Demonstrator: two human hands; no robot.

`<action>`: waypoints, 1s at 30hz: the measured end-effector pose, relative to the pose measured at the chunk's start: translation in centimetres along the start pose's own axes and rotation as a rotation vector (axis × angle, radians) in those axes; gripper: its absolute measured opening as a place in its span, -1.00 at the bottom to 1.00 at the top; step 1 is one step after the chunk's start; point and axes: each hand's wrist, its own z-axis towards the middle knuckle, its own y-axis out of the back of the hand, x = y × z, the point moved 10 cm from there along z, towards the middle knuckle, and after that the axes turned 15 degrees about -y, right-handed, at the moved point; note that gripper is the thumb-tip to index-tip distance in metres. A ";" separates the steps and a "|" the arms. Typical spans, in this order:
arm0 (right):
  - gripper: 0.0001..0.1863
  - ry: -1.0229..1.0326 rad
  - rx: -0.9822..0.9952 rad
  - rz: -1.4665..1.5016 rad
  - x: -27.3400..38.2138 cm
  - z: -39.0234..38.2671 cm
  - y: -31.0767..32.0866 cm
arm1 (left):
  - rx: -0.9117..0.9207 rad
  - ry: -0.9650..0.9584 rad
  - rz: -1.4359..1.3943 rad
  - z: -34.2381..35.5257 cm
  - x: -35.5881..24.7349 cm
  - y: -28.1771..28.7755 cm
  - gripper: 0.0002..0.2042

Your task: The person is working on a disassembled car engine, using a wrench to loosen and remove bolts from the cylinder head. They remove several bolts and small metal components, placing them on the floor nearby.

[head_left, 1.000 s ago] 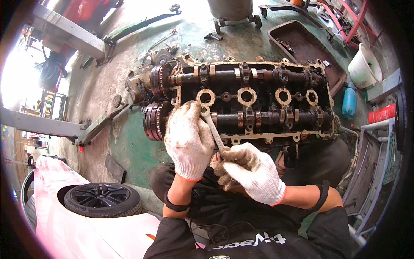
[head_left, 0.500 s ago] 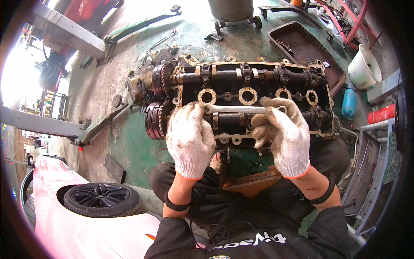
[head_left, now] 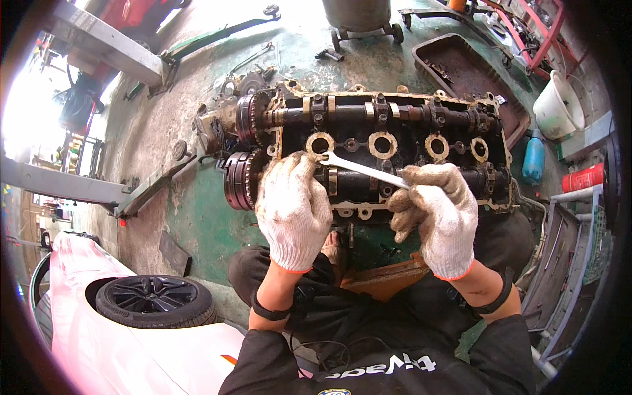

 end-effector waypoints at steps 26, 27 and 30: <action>-0.65 0.736 0.198 -1.022 -1.0 -5.8 -7.9 | 0.018 -0.001 -0.021 0.1 -0.2 0.2 -0.67; -0.65 0.722 0.207 -1.008 -1.0 -5.8 -7.9 | 0.015 0.001 -0.024 0.1 -0.2 0.3 -0.67; -0.68 0.601 0.233 -1.020 -1.9 -5.2 -7.6 | -0.013 0.004 -0.039 0.2 -0.1 0.4 -0.68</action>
